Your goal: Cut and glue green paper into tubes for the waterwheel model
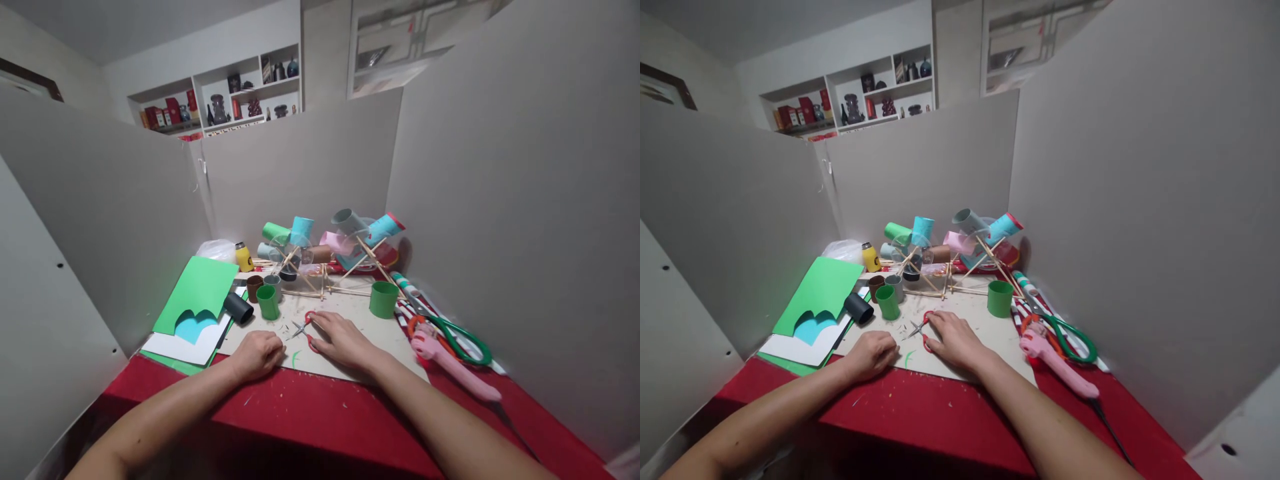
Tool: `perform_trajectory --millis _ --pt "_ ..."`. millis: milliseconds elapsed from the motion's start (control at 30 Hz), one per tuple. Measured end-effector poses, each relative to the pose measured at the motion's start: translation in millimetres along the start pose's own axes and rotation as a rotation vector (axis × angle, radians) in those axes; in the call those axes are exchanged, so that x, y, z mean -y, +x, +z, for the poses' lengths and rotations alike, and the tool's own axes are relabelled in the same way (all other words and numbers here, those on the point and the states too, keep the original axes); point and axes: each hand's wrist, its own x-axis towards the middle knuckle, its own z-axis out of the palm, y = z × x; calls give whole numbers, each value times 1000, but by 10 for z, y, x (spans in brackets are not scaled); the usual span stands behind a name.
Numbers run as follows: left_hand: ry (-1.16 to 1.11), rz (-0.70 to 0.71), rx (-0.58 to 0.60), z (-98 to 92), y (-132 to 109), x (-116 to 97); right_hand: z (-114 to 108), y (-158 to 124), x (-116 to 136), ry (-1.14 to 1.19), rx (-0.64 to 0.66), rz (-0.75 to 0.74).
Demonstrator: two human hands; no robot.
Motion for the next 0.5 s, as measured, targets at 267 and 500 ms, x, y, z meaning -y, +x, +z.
perform_trajectory --millis 267,500 --pt "-59 -42 21 40 -27 42 -3 50 -15 27 28 -34" --pt "-19 -103 104 146 -82 96 42 -10 10 25 7 1"
